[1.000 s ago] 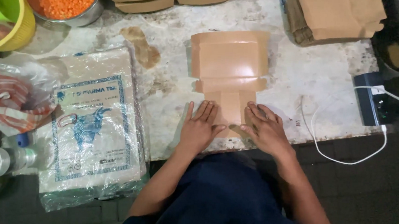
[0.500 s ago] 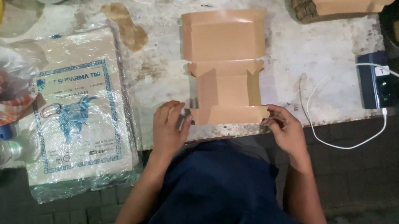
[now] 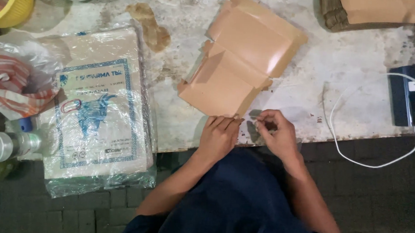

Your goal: The person assembles flat cardboard food containers by folding the sides and tucking tabs to form rectangular boxes. The person repeats this process for several units, stacking the completed boxes on the table.

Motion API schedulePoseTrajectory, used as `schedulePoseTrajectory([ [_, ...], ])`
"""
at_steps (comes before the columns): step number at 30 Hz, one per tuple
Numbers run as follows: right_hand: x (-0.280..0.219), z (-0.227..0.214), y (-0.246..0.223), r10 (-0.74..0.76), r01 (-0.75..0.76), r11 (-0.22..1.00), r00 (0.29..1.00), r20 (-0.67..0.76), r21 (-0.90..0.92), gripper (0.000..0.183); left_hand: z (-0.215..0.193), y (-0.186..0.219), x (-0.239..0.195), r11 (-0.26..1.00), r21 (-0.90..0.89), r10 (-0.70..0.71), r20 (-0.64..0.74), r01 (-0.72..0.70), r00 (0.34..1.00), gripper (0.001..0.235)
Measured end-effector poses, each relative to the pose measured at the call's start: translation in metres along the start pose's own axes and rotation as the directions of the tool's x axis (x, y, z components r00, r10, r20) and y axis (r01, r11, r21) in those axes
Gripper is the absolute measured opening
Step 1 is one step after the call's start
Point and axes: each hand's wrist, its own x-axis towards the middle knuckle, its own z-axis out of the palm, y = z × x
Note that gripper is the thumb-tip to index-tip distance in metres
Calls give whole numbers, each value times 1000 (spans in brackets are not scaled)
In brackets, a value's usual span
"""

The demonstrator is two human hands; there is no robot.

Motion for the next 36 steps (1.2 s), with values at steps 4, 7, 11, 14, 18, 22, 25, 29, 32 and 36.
schedulePoseTrajectory([
  [4, 25, -5, -46, -433, 418, 860, 901, 15, -293, 48, -29, -3, 1, 1000, -13, -6, -34, 6, 999, 14],
  [7, 44, 1, -66, -618, 604, 614, 768, 167, -508, 47, -50, 2, 7, 1000, -10, 3, -91, -4, 996, 16],
  [11, 69, 6, -92, -602, 627, 758, 778, 180, -176, 8, -69, -3, 29, 998, -27, 48, -257, -57, 965, 14],
  [14, 65, 9, -96, -427, 394, 900, 883, 195, 187, 4, -85, -8, 48, 988, -7, 135, -473, -157, 871, 16],
  [18, 58, 2, -88, -227, 136, 888, 960, 162, 438, 3, -95, -13, 76, 937, 31, 296, -598, -348, 744, 37],
  [22, 48, -10, -102, -151, 58, 884, 975, 165, 465, 6, -96, -15, 91, 895, -5, 366, -559, -445, 744, 32],
  [25, 43, -24, -97, -199, 115, 891, 968, 151, 439, 11, -100, -14, 100, 869, 35, 437, -524, -494, 732, 26],
  [29, 41, -32, -99, -187, 105, 885, 973, 138, 454, 10, -107, -18, 107, 787, 113, 602, -362, -607, 712, 14],
  [32, 43, -32, -100, -181, 96, 899, 970, 163, 428, 8, -115, -20, 108, 729, 110, 677, -268, -676, 686, 12],
  [36, 45, -33, -109, -174, 77, 896, 967, 186, 438, 7, -122, -24, 109, 689, 138, 723, -211, -712, 658, 13],
])
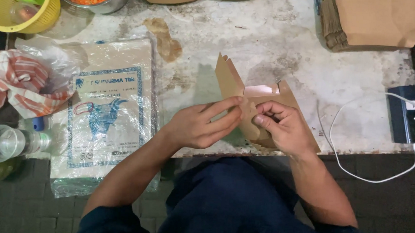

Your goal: The person assembles flat cardboard food containers by folding the sides and tucking tabs to form rectangular boxes. The person repeats this process for several units, stacking the completed boxes on the table.

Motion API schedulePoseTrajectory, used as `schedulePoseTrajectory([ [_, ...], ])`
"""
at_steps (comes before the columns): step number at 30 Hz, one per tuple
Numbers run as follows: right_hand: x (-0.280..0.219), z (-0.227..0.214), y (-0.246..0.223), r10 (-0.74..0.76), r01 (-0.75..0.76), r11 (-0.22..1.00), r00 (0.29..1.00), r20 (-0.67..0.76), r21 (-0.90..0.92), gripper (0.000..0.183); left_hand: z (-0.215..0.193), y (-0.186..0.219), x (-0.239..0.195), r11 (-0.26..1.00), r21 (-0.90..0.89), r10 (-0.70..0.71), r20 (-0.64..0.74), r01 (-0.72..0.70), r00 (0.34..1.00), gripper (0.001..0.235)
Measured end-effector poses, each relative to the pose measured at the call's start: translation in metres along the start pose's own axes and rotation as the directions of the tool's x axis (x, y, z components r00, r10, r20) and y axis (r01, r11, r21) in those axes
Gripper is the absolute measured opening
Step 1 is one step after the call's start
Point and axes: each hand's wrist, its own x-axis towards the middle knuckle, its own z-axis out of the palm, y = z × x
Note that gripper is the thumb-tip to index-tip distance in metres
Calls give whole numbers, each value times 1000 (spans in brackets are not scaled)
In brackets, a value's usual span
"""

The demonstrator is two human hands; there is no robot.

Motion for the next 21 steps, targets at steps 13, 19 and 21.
schedulePoseTrajectory([
  [13, 6, 3, 26, 8, -10, 999, 999, 45, 46, 6, -8, 7, -9, 1000, -8, -28, 127, 29, 992, 8],
  [19, 8, 10, 20, -9, 10, 998, 1000, -15, 62, 15, -14, 5, 6, 999, 16, -40, 151, 38, 988, 7],
  [21, 8, 13, 16, -25, 27, 997, 999, -28, 71, 25, -13, 8, 4, 999, 42, -1, 156, -6, 988, 8],
])
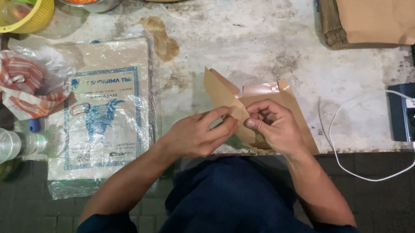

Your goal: The person assembles flat cardboard food containers by folding the sides and tucking tabs to form rectangular boxes. The person repeats this process for several units, stacking the completed boxes on the table.

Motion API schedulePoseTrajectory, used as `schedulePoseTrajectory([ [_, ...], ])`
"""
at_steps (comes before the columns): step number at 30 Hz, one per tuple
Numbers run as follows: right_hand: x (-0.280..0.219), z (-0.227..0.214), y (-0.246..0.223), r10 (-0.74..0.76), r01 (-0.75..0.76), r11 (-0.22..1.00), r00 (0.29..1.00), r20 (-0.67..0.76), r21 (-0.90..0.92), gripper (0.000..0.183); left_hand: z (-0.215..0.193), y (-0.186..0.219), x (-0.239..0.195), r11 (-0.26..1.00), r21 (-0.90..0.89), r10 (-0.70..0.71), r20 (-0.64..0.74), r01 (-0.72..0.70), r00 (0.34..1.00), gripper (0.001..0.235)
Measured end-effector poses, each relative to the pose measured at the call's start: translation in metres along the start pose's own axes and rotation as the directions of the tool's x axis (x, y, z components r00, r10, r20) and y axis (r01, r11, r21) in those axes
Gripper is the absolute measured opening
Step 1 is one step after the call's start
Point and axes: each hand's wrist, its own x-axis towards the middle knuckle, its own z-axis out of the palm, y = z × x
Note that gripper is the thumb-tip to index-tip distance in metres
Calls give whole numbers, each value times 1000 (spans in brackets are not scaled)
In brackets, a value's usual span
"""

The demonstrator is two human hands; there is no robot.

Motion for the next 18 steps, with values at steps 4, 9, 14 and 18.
schedulePoseTrajectory([
  [4, -1, 5, 2, -8, 9, 1000, 1000, -13, 10, 31, 8, 7, -5, 999, -36, -14, -14, 13, 1000, 5],
  [9, -9, -2, 22, -52, 49, 995, 998, -35, -86, 33, 24, 22, -20, 948, -256, -216, -73, 191, 974, 15],
  [14, -34, -8, 27, -228, 250, 864, 968, 103, -437, 24, 36, 18, -67, 554, -500, -782, -38, 666, 622, 43],
  [18, -39, -23, 33, -356, 443, 624, 895, 270, -644, 16, 63, 15, -101, -93, -740, -909, 336, 666, 246, 69],
])
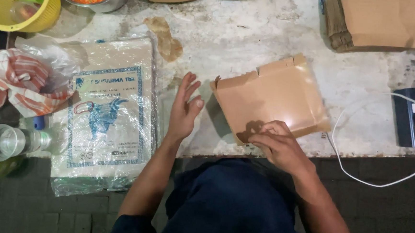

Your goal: The person assembles flat cardboard food containers by folding the sides and tucking tabs to form rectangular boxes. The person repeats this process for several units, stacking the completed boxes on the table.

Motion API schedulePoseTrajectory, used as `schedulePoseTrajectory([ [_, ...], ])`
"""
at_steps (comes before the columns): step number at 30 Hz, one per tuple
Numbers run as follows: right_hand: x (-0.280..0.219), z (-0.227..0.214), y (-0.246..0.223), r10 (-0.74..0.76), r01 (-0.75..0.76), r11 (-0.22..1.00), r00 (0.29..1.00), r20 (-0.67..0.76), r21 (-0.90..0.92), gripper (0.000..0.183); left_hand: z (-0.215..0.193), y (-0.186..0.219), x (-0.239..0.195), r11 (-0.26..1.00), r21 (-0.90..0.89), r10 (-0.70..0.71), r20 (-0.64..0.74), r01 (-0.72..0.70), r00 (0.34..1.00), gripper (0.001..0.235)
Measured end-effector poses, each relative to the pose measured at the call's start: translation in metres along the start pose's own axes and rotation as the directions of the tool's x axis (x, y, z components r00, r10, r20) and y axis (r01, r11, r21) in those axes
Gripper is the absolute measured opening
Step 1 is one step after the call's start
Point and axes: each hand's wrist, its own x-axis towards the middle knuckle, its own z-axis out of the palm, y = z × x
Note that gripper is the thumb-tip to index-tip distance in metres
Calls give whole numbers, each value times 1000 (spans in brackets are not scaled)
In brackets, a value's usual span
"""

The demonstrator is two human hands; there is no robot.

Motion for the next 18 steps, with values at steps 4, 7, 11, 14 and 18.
schedulePoseTrajectory([
  [4, -12, -4, 10, -47, 54, 993, 997, 64, -105, 18, 7, -17, 5, 997, -70, -22, 150, 33, 988, 64],
  [7, -16, -13, 11, 25, 13, 971, 987, 159, -237, 17, 10, -25, 11, 996, 31, 74, 240, -84, 968, 39],
  [11, -33, -25, 27, 150, -114, 902, 987, 54, -416, 16, 11, -26, 4, 983, 126, 80, 365, -134, 927, 36],
  [14, -42, -38, 40, 231, -266, 833, 964, -132, -485, 18, 14, -27, -6, 975, 163, 63, 450, -152, 891, 45],
  [18, -34, -40, 14, 205, -340, 889, 895, -397, -306, 28, 32, -16, -27, 932, 303, 49, 432, -196, 901, 65],
])
